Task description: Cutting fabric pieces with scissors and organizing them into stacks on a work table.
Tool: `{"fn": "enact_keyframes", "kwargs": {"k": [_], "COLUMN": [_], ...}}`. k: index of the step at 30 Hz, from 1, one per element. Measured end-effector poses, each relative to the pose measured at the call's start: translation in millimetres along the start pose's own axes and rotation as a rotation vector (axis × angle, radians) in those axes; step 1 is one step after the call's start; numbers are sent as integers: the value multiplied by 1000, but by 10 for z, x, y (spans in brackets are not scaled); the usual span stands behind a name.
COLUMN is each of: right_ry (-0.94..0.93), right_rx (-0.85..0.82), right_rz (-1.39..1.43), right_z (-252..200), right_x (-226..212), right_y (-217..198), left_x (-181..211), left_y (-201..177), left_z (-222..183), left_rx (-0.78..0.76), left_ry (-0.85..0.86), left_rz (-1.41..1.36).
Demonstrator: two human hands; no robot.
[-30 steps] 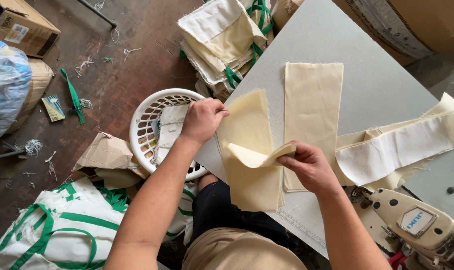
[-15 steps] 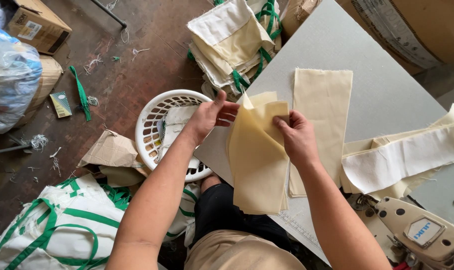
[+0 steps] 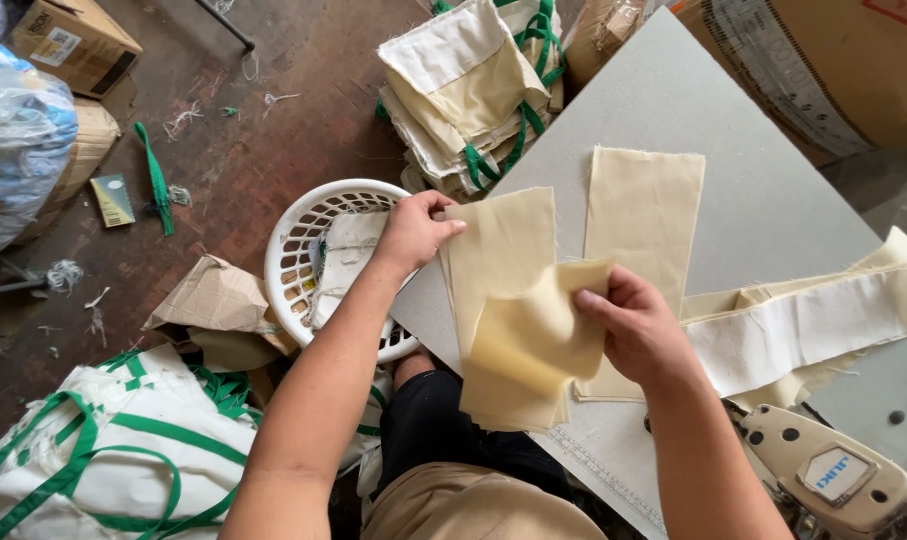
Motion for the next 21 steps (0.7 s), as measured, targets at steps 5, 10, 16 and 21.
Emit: {"fn": "enact_keyframes", "kwargs": {"k": [5, 10, 16, 21], "right_ry": [-41, -89, -75, -39], "right_rx": [100, 147, 142, 119], "right_rz": [-290, -176, -141, -108], "right_z": [423, 560, 653, 651], "right_x": [110, 152, 259, 285], "right_y": [-72, 75, 46, 72], "left_x": [215, 574, 108, -75], "left_y": [-56, -151, 51, 219], "left_z": [-177, -568, -301, -170], "left_rx": [263, 509, 145, 65], "left_ry": [402, 628, 75, 55], "left_rz": [124, 234, -553, -806]}}
Point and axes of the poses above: each hand's wrist, its own z-axis towards the middle knuckle, its own y-axis out of the palm, x = y × z, the point moved 8 cm from there along z, towards the middle knuckle, and after that the axes turned 2 degrees about -x, right-handed, at the moved point
